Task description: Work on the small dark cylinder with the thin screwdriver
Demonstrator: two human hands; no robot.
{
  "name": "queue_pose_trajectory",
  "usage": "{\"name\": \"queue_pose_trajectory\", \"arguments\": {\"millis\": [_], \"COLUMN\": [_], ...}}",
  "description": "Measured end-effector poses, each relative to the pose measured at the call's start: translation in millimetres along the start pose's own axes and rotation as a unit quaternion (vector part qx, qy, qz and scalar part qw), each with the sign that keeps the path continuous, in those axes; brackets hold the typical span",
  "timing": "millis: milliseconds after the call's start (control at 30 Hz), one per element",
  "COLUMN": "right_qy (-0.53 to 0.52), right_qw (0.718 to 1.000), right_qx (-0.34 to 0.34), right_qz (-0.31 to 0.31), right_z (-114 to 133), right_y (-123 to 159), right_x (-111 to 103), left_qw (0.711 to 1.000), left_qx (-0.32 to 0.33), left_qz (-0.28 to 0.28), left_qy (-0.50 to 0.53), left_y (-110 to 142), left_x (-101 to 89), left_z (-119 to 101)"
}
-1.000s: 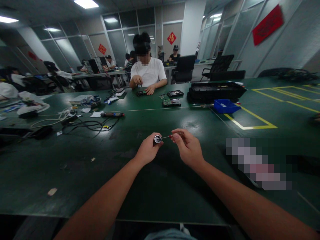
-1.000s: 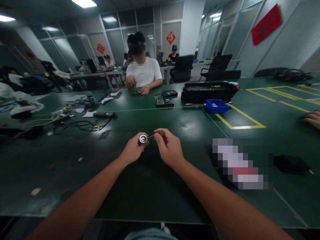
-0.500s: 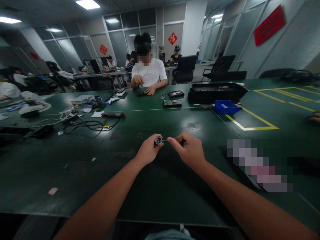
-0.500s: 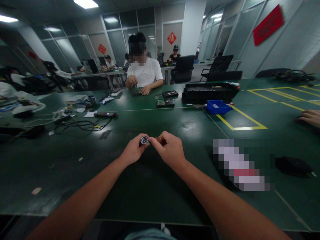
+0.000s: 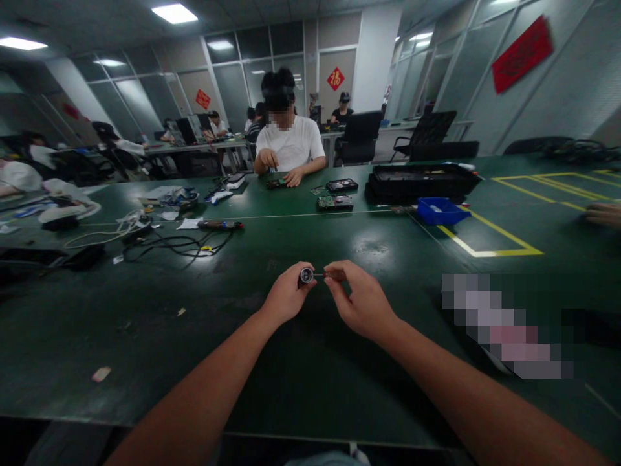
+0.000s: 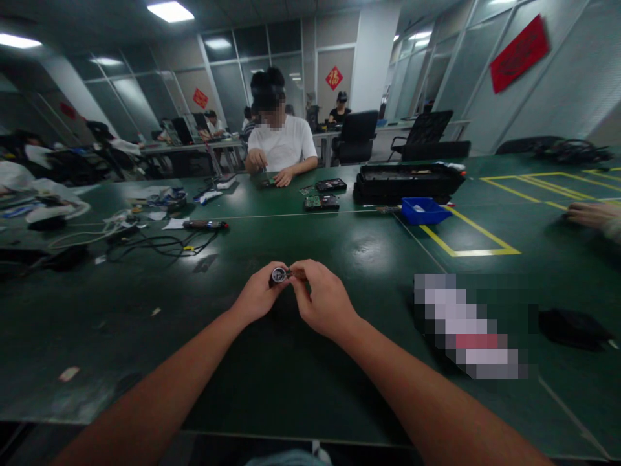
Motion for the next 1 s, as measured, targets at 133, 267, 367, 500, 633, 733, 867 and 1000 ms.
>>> {"name": "queue_pose_trajectory", "arguments": {"millis": [133,267,367,500,633,733,867,1000], "right_qy": [0.029,0.023,0.015,0.013,-0.077,-0.230,-0.354,-0.462], "right_qw": [0.999,0.997,0.999,0.999,0.992,0.957,0.899,0.813], "right_qx": [0.036,0.072,0.046,0.031,0.097,0.169,0.246,0.342], "right_qz": [0.012,-0.004,-0.009,0.019,-0.023,-0.062,-0.083,-0.093], "right_z": [0.0,-5.6,-1.9,1.5,-13.5,-33.2,-55.9,-80.0], "right_y": [0.7,0.8,0.0,0.3,2.3,3.6,2.4,5.3], "right_x": [-1.5,-2.0,-1.6,1.2,2.4,10.9,25.3,39.9], "left_qw": [1.000,1.000,1.000,0.999,0.999,0.998,0.999,0.997], "left_qx": [-0.008,-0.009,-0.009,-0.021,-0.023,-0.039,-0.042,-0.043], "left_qz": [0.004,-0.005,-0.014,-0.027,-0.034,-0.044,-0.029,-0.015], "left_qy": [-0.010,-0.012,-0.007,-0.005,0.001,-0.006,-0.020,-0.060], "left_y": [0.1,0.8,0.6,-0.6,-0.9,-0.2,-0.8,-3.4], "left_x": [1.9,1.8,0.1,-2.9,-2.9,-2.8,-0.6,-1.2], "left_z": [-0.7,-0.2,1.5,4.0,3.0,3.9,2.1,3.0]}}
Point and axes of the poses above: each hand's wrist, its own y-axis away from the middle knuckle, its own x-axis out of the palm, z = x × y, the point moved 7 cm from there along -y, towards the middle knuckle, and after that the axes turned 10 degrees about y, right-handed, at the moved point
